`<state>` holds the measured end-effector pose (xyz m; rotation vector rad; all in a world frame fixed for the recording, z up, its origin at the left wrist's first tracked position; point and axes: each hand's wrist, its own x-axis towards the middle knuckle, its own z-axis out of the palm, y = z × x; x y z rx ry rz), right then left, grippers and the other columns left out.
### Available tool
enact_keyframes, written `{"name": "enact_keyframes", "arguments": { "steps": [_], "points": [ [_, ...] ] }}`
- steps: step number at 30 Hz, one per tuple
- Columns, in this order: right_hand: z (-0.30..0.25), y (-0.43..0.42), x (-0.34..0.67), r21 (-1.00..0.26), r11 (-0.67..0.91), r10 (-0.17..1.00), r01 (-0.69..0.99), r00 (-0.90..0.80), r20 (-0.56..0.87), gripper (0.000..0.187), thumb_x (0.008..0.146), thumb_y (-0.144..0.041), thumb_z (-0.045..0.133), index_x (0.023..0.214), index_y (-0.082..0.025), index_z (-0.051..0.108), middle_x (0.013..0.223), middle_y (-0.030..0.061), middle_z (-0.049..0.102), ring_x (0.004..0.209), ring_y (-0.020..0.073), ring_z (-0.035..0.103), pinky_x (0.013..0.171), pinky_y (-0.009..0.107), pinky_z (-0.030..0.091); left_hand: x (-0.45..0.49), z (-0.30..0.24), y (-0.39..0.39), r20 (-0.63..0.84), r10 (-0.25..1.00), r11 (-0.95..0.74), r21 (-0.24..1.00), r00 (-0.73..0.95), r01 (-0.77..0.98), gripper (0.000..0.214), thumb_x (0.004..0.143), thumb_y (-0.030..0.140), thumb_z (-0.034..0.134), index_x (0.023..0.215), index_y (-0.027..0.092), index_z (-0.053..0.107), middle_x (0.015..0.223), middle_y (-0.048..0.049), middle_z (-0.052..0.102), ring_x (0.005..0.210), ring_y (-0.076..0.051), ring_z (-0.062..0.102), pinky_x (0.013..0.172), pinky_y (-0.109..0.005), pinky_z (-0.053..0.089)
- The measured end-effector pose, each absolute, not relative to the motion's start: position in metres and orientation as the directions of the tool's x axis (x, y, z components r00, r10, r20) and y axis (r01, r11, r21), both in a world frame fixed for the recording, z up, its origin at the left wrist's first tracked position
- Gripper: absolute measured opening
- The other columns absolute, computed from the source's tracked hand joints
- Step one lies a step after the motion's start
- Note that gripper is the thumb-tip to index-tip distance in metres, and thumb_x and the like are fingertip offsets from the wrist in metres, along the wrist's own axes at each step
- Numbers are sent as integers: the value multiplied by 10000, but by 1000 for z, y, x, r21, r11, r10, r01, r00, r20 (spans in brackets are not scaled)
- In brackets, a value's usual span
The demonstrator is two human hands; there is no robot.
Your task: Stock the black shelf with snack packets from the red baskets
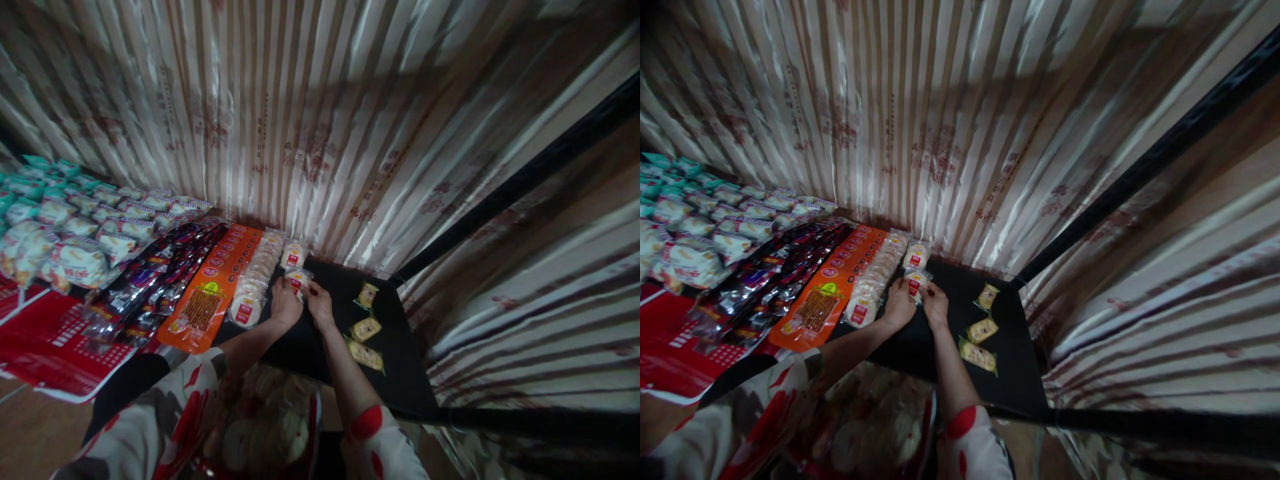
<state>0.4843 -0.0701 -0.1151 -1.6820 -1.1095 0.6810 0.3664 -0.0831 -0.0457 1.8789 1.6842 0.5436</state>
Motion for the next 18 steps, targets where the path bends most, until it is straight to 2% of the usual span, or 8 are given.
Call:
{"name": "enact_keyframes", "arguments": {
  "steps": [4,12,18],
  "points": [
    [-115,-49,486,-925,-127,893,359,446,50,298,706,-410,567,897,-220,693,811,9,708,717,180,631,664,283,491,371,-50,-72,-63,989,-67,629,136,774,476,802,76,430,1276,98,460,1374,-164,401,1242,-264,418,1046,-335,337],
    [-105,-22,487,-891,-181,900,416,436,21,303,700,-397,563,917,-221,679,814,-1,700,701,157,617,661,259,475,375,-60,-51,-82,982,-78,654,173,753,503,805,63,406,1303,119,453,1450,-119,338,1296,-242,378,1055,-309,344],
    [-98,-15,488,-836,-245,885,491,465,14,241,712,-359,567,888,-232,673,795,-9,691,701,147,611,669,249,464,374,-60,-40,-112,971,-83,666,210,741,498,794,31,396,1286,61,465,1445,-164,340,1297,-248,382,1060,-320,348]
  ]
}}
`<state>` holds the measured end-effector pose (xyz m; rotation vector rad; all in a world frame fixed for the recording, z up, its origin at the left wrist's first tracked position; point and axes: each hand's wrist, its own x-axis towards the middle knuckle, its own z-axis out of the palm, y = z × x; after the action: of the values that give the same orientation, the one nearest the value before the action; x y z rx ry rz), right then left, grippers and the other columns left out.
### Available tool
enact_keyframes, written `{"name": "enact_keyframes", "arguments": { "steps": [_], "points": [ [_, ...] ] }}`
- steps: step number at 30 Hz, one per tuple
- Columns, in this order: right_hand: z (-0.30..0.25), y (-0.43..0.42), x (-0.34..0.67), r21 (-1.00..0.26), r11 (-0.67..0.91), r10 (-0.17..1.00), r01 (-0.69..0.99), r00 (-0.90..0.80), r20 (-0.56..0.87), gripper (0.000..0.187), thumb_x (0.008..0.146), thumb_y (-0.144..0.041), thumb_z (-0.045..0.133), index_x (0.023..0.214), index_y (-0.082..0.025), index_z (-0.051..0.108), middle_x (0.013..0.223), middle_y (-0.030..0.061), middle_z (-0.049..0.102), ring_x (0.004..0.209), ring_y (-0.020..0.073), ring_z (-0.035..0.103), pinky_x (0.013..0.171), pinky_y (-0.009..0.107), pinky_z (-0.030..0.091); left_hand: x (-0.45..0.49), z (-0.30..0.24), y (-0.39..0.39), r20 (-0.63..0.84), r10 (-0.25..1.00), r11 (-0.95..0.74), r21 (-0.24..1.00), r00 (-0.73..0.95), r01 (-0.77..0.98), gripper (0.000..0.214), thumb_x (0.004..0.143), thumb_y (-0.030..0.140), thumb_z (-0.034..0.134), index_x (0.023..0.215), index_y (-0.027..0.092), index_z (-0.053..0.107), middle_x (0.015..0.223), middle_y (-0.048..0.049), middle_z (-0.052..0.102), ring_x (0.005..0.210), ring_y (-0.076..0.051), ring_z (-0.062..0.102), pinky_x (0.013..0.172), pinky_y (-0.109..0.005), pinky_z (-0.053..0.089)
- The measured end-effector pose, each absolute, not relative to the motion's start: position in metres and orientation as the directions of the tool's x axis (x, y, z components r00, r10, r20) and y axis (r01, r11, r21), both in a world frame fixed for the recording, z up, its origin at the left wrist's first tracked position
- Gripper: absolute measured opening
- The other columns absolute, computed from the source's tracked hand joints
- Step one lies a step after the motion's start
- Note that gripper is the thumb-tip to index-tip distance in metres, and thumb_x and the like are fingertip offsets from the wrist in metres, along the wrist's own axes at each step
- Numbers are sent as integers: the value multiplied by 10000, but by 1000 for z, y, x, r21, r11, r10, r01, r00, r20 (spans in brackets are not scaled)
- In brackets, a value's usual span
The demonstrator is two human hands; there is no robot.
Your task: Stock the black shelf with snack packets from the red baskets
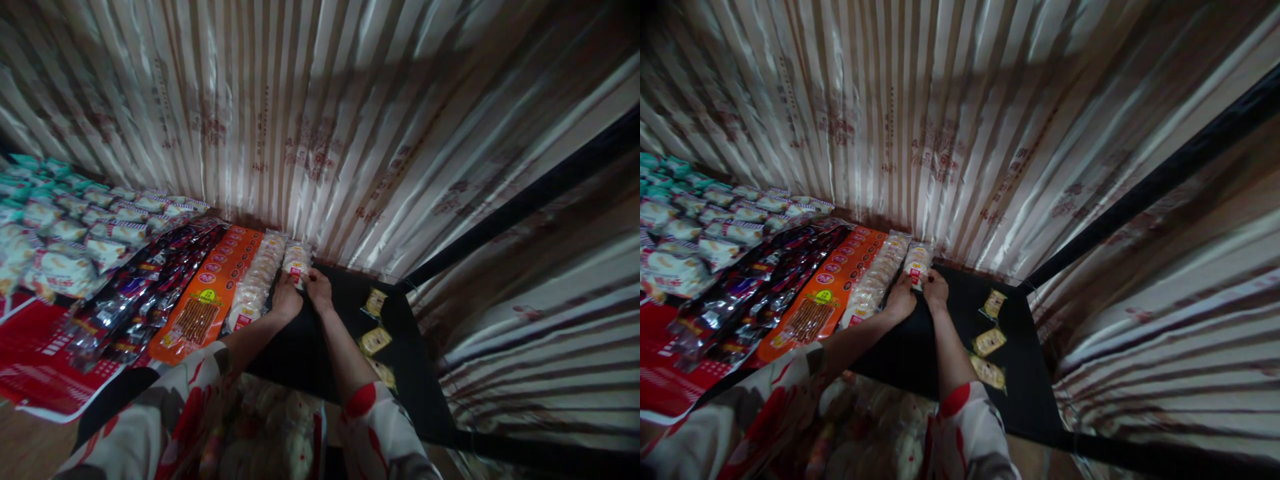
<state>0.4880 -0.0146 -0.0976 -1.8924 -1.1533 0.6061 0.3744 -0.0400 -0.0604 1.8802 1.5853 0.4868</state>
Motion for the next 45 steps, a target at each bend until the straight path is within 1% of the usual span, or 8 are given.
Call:
{"name": "enact_keyframes", "arguments": {
  "steps": [6,11,15,19,27,32,36,45],
  "points": [
    [-98,-8,489,-798,-284,861,532,508,32,250,711,-347,602,929,-238,660,841,7,694,756,155,623,728,265,468,374,-60,-35,-129,968,-82,652,217,754,517,790,22,402,1305,42,441,1447,-173,333,1318,-243,352,1091,-314,301],
    [-102,-3,486,-803,-242,858,544,506,85,228,719,-339,589,910,-233,655,843,5,691,760,155,618,763,282,466,374,-62,-35,-111,972,-84,653,205,752,495,789,29,411,1272,107,488,1423,-139,383,1277,-251,408,1050,-343,362],
    [-105,-2,484,-796,-257,849,547,522,85,227,727,-317,586,921,-211,636,872,30,685,768,159,617,765,287,460,374,-62,-35,-118,968,-99,630,222,770,493,782,33,427,1272,63,480,1423,-169,372,1270,-264,410,1059,-337,346],
    [-107,-3,481,-793,-267,824,547,557,107,291,712,-322,616,966,-180,611,906,59,672,810,171,610,779,290,450,373,-62,-36,-142,963,-96,614,230,784,499,798,69,437,1297,70,450,1468,-151,298,1271,-253,405,1067,-310,321],
    [-102,-36,474,-746,-232,808,624,551,209,347,755,-323,546,1034,-126,609,1024,118,636,918,205,565,860,337,407,373,-57,-53,-75,966,-155,600,247,785,423,871,179,426,1283,90,463,1456,-147,321,1321,-256,316,1067,-338,309],
    [-91,-77,464,-761,-218,818,611,539,199,317,783,-264,459,1028,-143,620,1028,105,642,908,198,574,845,324,420,369,-48,-83,-20,949,-234,623,314,747,332,905,200,383,1163,91,562,1351,-149,456,1240,-231,415,1045,-321,335],
    [-85,-118,455,-769,-177,793,614,552,258,323,795,-249,396,999,-156,628,1010,95,646,902,188,576,845,313,422,362,-47,-114,22,912,-329,636,410,698,296,909,187,368,1099,151,592,1187,-99,580,1116,-198,507,991,-305,388],
    [-91,-224,438,-808,-120,704,577,623,340,306,775,-249,343,890,-168,615,896,82,653,844,181,596,816,303,450,345,-63,-195,106,746,-566,622,657,542,322,878,137,376,1125,185,576,1083,-63,621,1022,-179,541,936,-281,420]
  ]
}}
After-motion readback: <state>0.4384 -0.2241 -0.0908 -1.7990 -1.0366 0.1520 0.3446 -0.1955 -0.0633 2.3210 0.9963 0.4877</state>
